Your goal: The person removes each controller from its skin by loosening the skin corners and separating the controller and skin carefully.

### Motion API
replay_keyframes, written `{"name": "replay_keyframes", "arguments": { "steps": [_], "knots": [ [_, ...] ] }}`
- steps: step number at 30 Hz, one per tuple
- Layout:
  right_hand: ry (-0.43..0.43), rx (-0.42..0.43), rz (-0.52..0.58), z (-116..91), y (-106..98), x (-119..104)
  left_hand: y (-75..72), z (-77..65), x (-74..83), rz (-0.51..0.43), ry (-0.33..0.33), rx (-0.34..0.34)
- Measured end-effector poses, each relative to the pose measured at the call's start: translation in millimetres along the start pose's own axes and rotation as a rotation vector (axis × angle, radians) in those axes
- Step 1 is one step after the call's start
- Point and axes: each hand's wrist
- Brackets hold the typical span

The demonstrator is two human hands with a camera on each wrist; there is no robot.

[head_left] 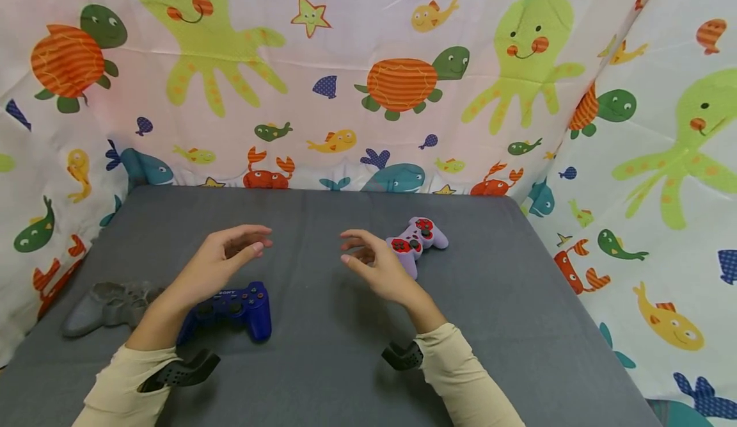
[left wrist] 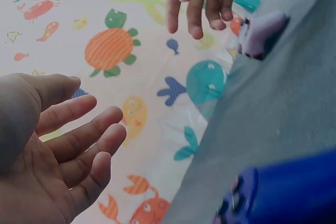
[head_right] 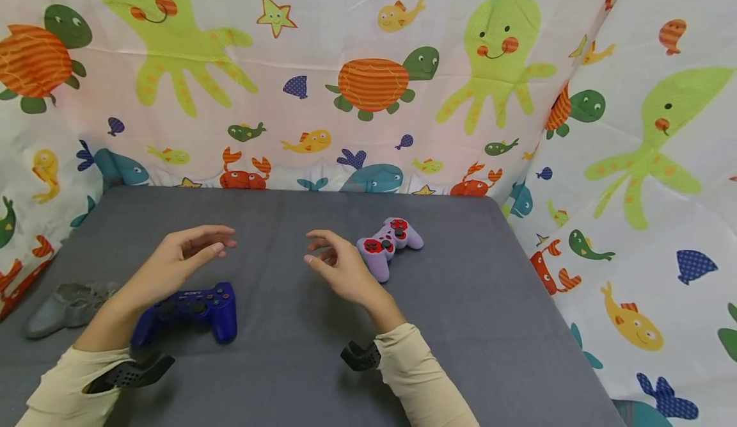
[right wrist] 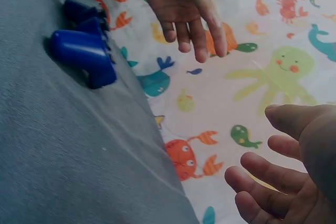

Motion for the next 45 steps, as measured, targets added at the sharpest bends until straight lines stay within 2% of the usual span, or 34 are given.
{"name": "replay_keyframes", "arguments": {
  "steps": [7,15,24,28,33,38,42,45],
  "knots": [
    [-0.010,0.072,-0.001,0.6,-16.6,0.0,18.8,15.1,13.1,-0.080,0.031,0.004],
    [-0.021,0.133,-0.010,4.7,-34.1,1.6,38.0,26.9,23.7,-0.143,0.024,-0.006],
    [-0.017,0.209,0.011,6.4,-63.9,7.8,63.8,36.1,29.6,-0.184,0.037,-0.014],
    [-0.005,0.275,0.008,6.3,-79.3,16.6,79.3,39.9,31.1,-0.196,0.032,-0.022],
    [0.015,0.386,-0.027,6.7,-98.3,34.0,104.8,40.9,30.1,-0.201,0.033,-0.043],
    [0.090,0.453,-0.066,4.6,-115.4,53.5,135.7,40.0,27.0,-0.191,0.036,-0.075],
    [0.163,0.460,-0.142,2.6,-122.5,72.1,164.0,42.1,23.9,-0.227,-0.017,-0.108],
    [0.205,0.445,-0.239,-0.2,-123.4,89.5,186.7,42.9,23.1,-0.252,-0.108,-0.154]
  ]
}}
Point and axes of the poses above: each hand's wrist, its own z-axis towards the middle knuckle, its own y-axis out of the palm, x = y × z, and after that the axes turned 11 degrees about x, right-handed
